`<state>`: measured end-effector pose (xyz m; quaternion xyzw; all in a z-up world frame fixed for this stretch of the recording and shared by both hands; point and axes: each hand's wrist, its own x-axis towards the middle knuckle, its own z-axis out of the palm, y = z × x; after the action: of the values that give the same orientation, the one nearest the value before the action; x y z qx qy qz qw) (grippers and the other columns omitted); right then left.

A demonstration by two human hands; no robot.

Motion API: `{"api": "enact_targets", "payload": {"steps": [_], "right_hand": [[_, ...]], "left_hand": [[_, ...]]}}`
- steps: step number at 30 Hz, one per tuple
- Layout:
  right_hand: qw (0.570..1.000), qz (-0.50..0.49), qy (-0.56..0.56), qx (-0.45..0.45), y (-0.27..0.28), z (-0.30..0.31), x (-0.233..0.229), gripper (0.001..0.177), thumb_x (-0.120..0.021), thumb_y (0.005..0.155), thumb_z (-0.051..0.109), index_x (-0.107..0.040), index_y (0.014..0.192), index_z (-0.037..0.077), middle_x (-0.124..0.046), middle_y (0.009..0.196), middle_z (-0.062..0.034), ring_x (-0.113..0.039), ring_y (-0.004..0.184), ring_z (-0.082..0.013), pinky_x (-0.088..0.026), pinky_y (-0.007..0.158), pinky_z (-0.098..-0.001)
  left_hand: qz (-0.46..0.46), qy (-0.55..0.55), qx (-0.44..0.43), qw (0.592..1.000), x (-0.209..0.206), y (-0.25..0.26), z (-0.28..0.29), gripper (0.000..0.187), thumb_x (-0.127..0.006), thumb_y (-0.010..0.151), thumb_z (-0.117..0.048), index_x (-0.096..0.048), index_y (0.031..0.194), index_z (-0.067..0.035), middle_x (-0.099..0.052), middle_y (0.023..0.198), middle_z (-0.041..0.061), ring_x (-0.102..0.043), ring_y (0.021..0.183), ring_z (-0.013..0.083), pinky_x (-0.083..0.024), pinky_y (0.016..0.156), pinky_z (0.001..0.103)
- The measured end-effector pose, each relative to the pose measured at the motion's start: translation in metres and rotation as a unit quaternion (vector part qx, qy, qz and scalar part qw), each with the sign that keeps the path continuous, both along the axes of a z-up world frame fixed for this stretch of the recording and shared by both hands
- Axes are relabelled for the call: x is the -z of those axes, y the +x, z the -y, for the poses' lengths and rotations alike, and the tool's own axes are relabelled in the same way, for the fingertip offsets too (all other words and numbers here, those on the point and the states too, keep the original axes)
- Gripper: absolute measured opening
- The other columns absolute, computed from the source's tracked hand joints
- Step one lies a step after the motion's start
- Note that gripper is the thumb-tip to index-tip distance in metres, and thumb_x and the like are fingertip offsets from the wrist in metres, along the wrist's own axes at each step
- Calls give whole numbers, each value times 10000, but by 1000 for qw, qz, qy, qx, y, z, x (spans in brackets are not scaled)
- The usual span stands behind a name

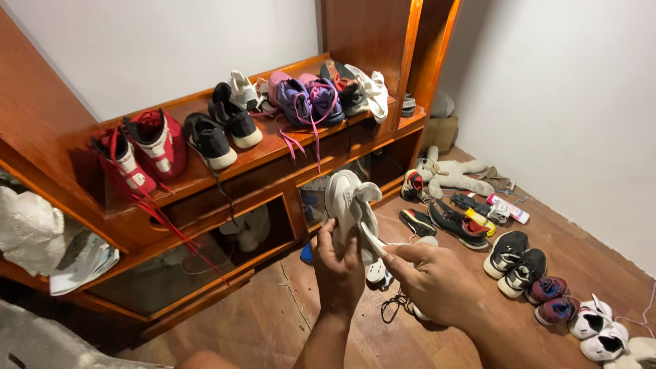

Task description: The person removes the laces from a white sneaker, then re-laces it by threading the laces through the eyelets and tying them. The action is performed on a single shoe while other shoes remain on a nearby shelf.

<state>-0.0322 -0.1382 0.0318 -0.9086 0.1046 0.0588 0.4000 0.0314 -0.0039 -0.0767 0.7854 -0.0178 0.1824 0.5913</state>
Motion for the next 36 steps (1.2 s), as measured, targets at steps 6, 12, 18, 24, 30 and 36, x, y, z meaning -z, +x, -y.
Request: {"api": "enact_targets", "payload": {"steps": [6, 12, 18, 24, 30, 36], "right_hand": [[992, 120, -49, 10, 23, -7, 26, 321, -649, 897, 331, -815, 1120, 170, -754, 896, -163, -725, 796, -302, -560, 723, -397], [993, 94, -41, 54, 53, -14, 16, 358, -707, 843, 352, -807, 1121, 150, -761, 932, -178, -746, 807, -319, -571, 730, -410], [998, 45, -7, 44, 80, -13, 5, 306, -672, 905, 355, -793, 1072, 129, -773, 850, -186, -724, 777, -305, -577, 722, -396], [976, 216, -34, -7, 100, -47, 11, 273, -701, 871, 282, -809, 1031, 88, -741, 846, -168, -699, 728, -281, -539, 670, -374], [972, 235, 11, -2, 112, -92, 6, 297, -757, 837, 259, -780, 1068, 73, -691, 799, -120, -637, 546, -205, -486, 520, -341], [955, 288, 67, 6, 141, -93, 27, 316, -773, 839, 189, -770, 1116, 36, -667, 789, -96, -534, 542, -147, -435, 490, -323]], "left_hand": [[-12, 10, -11, 1000, 23, 25, 6, 495, -640, 952, -319, -536, 1347, -40, -573, 1247, 230, -611, 1131, 380, -512, 952, 443], [1, -14, -10, 1000, 12, 52, 6, 493, -635, 959, -339, -548, 1333, -30, -576, 1254, 238, -628, 1096, 388, -530, 907, 444], [81, -2, -9, 997, -2, 80, 0, 479, -615, 996, -328, -548, 1319, 20, -616, 1175, 238, -624, 1080, 395, -510, 913, 455], [142, 35, -15, 989, -9, 94, -35, 412, -582, 1024, -240, -538, 1325, 38, -611, 1236, 234, -567, 1167, 405, -475, 994, 466], [222, 49, -52, 972, -20, 102, -80, 450, -586, 1018, -195, -500, 1370, 72, -551, 1337, 277, -500, 1285, 437, -421, 1099, 505], [224, 64, -46, 971, -16, 129, -90, 451, -601, 1005, -193, -498, 1360, 66, -558, 1316, 272, -512, 1255, 431, -417, 1094, 502]]}}
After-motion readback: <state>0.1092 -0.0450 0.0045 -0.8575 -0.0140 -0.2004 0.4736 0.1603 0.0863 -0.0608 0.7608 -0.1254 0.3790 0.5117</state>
